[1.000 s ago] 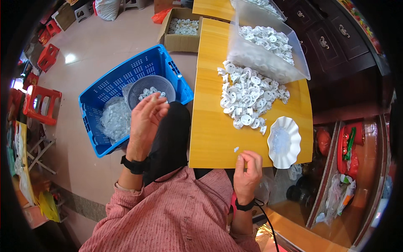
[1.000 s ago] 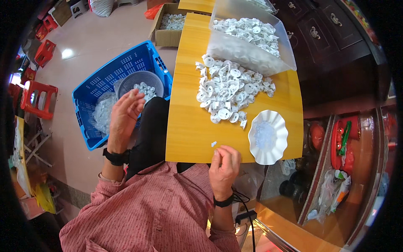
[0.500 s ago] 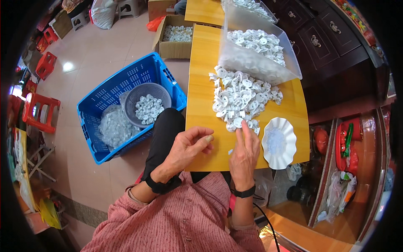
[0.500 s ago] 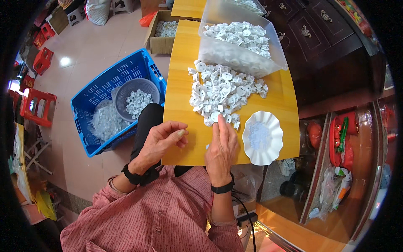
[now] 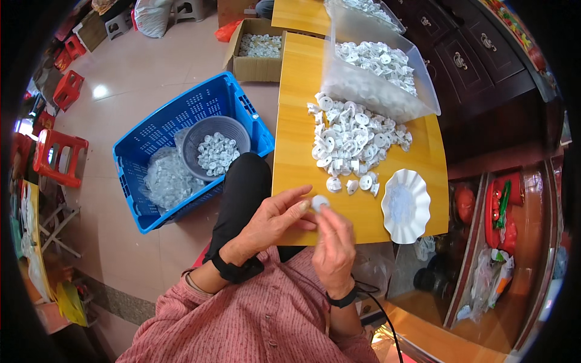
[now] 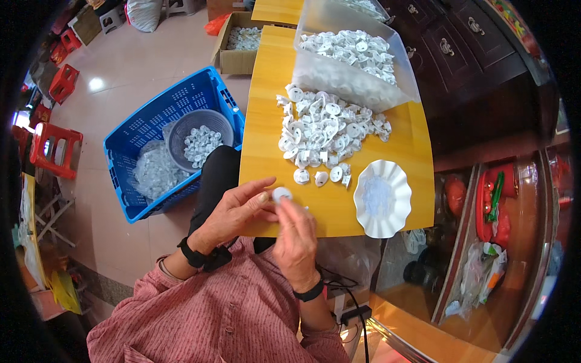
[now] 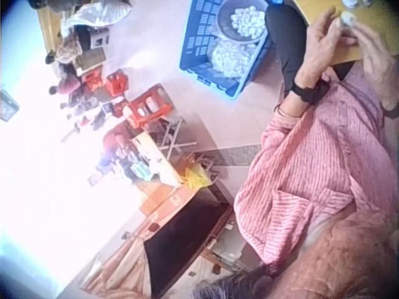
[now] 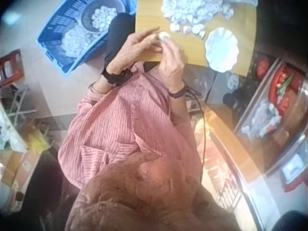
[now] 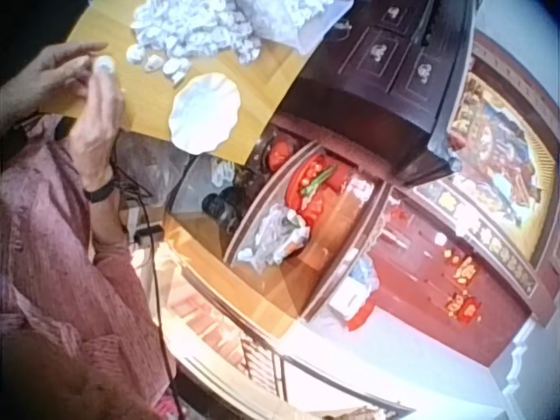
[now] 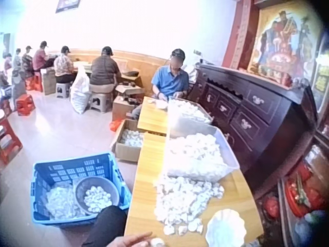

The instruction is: Assembling small white plastic shoe components by hand.

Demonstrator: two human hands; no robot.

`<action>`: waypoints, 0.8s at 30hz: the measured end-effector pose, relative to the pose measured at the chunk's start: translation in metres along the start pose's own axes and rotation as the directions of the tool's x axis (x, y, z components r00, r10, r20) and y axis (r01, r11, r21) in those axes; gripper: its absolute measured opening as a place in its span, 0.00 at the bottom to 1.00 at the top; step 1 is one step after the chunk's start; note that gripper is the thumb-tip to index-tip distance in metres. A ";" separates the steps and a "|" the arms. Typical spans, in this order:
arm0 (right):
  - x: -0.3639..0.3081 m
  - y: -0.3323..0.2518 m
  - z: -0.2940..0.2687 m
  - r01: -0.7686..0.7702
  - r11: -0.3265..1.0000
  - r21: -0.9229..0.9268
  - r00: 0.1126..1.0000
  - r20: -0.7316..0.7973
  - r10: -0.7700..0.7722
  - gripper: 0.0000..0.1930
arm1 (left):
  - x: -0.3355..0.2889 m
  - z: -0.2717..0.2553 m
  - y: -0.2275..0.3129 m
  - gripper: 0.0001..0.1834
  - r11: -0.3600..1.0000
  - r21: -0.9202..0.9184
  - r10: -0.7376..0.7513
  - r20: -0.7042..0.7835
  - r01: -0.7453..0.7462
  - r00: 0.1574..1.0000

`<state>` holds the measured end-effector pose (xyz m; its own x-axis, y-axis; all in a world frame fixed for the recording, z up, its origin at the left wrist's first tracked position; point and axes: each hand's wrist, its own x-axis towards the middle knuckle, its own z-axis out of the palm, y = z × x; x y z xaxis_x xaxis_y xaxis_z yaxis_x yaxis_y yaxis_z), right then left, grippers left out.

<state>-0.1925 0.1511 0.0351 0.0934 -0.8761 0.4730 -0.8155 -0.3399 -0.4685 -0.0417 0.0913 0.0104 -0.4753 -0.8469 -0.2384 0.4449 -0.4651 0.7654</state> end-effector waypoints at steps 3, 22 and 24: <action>-0.007 -0.009 0.000 0.034 0.993 0.112 0.999 0.037 -0.039 0.15 | -0.001 -0.009 -0.002 0.17 0.999 -0.016 -0.032 0.039 0.032 0.999; -0.036 0.040 -0.008 -0.232 0.933 -0.274 0.969 -0.152 0.196 0.09 | -0.004 -0.005 -0.001 0.15 0.996 -0.022 -0.081 0.040 0.082 0.996; -0.037 0.040 -0.007 -0.241 0.933 -0.265 0.965 -0.172 0.200 0.09 | -0.005 -0.006 -0.002 0.15 0.996 -0.021 -0.080 0.046 0.081 0.996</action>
<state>-0.2328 0.1723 0.0042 -0.1715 -0.8544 0.4905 -0.9354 -0.0151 -0.3533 -0.0356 0.0945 0.0062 -0.5437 -0.7941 -0.2716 0.4209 -0.5380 0.7304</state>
